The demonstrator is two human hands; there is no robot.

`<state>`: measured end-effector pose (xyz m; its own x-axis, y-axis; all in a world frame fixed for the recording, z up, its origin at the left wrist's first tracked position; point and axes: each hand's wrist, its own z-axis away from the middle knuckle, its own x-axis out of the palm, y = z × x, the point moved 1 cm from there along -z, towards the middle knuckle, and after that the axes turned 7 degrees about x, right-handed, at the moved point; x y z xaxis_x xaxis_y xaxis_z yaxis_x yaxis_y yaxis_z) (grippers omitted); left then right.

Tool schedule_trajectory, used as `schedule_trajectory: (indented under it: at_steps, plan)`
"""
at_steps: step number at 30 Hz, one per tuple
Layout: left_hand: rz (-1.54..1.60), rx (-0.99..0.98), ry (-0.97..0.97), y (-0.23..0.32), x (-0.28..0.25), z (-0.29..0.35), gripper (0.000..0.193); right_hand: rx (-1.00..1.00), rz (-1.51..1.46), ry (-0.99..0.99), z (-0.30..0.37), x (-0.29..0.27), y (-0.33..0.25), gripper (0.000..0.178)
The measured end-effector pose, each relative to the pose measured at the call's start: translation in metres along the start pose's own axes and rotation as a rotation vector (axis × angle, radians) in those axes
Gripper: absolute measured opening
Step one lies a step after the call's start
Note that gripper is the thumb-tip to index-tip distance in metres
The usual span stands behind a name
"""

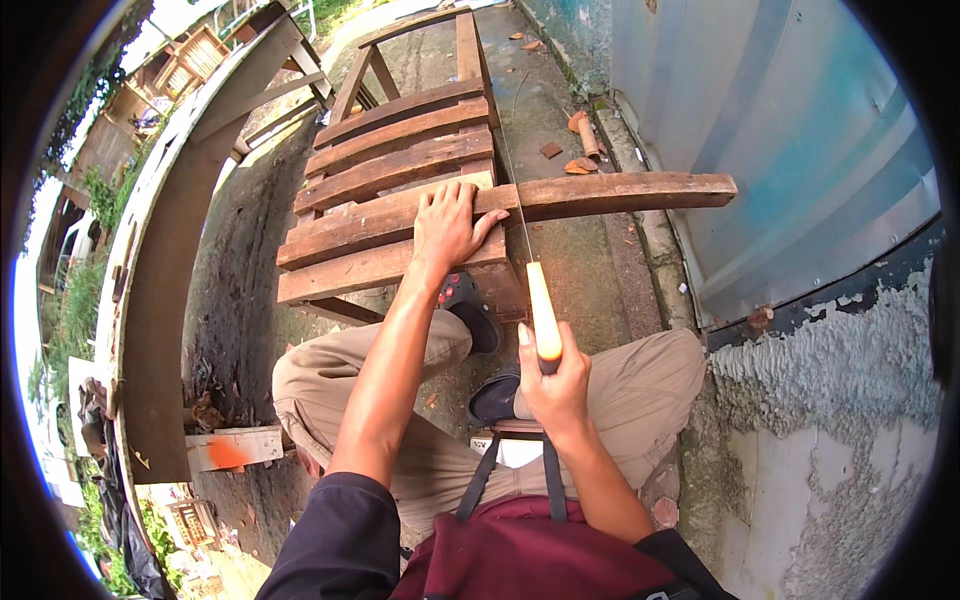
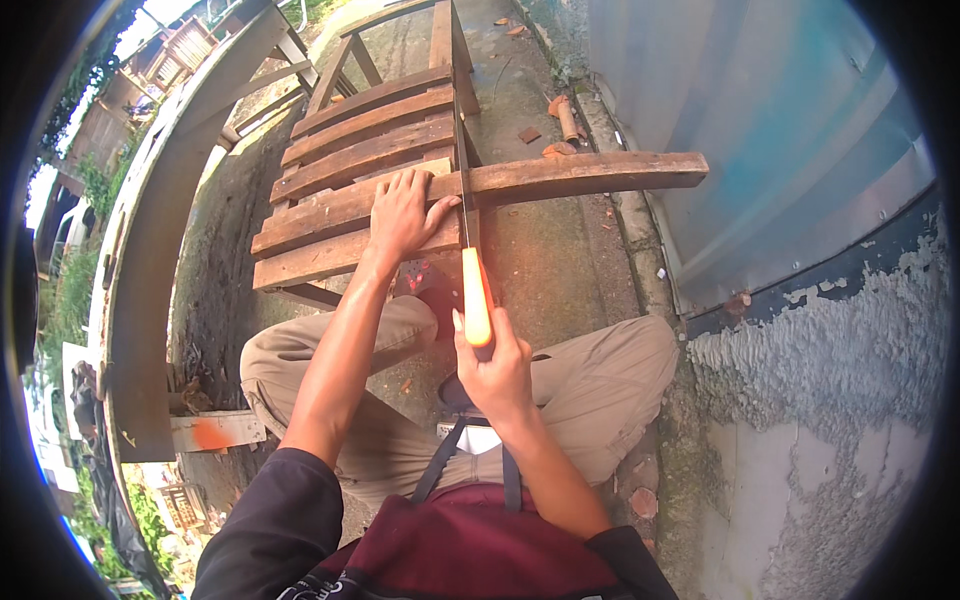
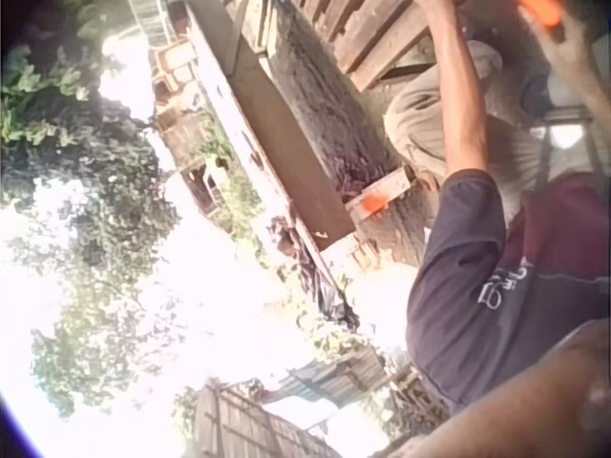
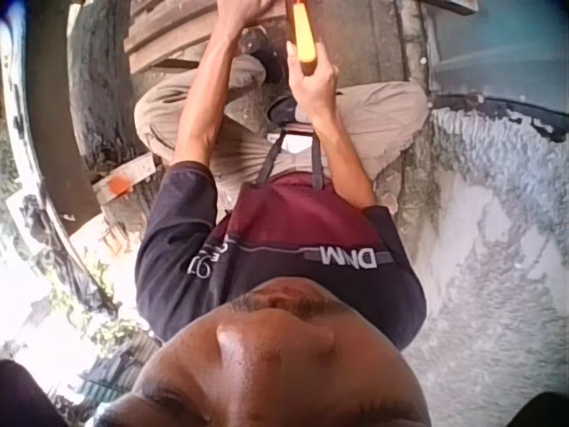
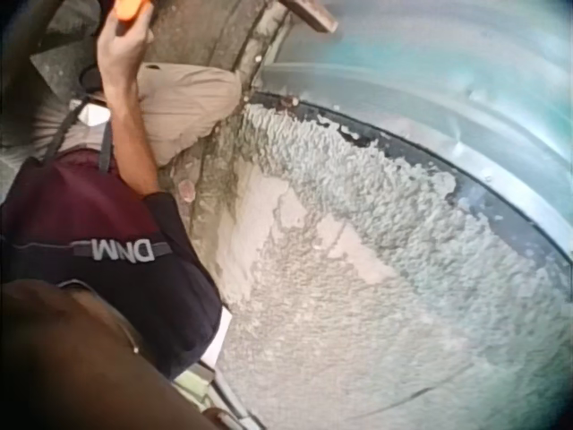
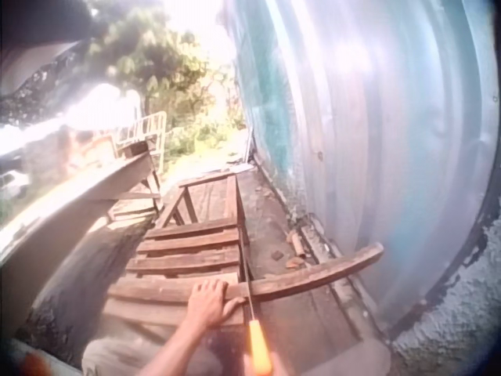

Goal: The person sits on the ground and uses a hand saw to cut a wooden plank that is part of a pallet structure. The person holds the plank steady with the left hand and saws with the right hand.

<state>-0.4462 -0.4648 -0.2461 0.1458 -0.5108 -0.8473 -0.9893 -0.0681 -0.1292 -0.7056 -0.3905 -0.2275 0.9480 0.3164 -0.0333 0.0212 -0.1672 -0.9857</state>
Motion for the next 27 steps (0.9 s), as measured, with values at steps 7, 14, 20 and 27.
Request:
schedule_trajectory:
  at_steps: [7, 14, 20, 27]
  plan:
    - [0.076, -0.068, 0.005, 0.006, -0.004, 0.002, 0.065, 0.030, 0.261, -0.049, 0.120, -0.077, -0.014, 0.020]
    - [0.120, -0.097, 0.046, 0.002, 0.007, -0.002, 0.063, 0.166, 0.067, 0.054, -0.044, 0.018, -0.030, 0.015]
    - [0.110, -0.082, 0.003, -0.002, 0.004, -0.006, 0.063, 0.208, 0.239, 0.019, 0.076, -0.028, -0.012, 0.015]
    - [0.138, -0.108, 0.066, 0.001, 0.012, 0.004, 0.065, 0.187, 0.225, 0.023, 0.041, -0.016, -0.015, 0.022]
